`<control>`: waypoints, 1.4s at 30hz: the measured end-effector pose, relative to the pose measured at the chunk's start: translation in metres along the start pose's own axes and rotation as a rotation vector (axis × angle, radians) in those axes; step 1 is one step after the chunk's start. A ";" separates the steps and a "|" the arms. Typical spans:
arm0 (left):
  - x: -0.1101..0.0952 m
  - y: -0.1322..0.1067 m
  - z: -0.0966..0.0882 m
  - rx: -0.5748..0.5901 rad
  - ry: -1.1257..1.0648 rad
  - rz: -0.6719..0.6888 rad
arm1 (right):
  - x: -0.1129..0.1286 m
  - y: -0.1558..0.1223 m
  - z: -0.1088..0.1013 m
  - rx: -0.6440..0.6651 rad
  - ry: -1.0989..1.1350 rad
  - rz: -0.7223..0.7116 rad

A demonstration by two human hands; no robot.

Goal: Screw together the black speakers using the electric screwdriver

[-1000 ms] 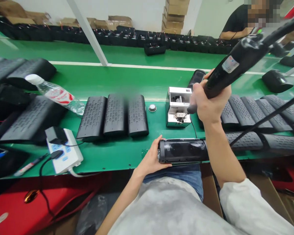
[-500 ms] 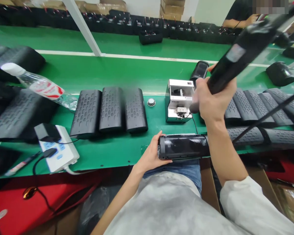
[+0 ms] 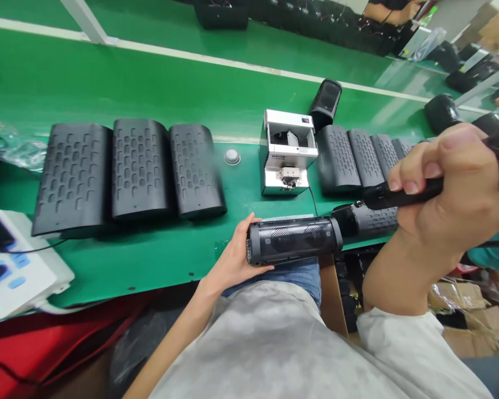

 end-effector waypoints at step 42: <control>0.009 -0.004 -0.003 -0.013 0.080 -0.082 | -0.039 -0.004 0.002 0.345 0.318 0.030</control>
Point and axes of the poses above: each hand's wrist, its own y-axis towards the middle knuckle, its own z-axis out of the palm, x = y × z, the point moved 8 cm from there along y, towards the middle knuckle, and after that the axes turned 8 degrees about z, right-handed, at the moved point
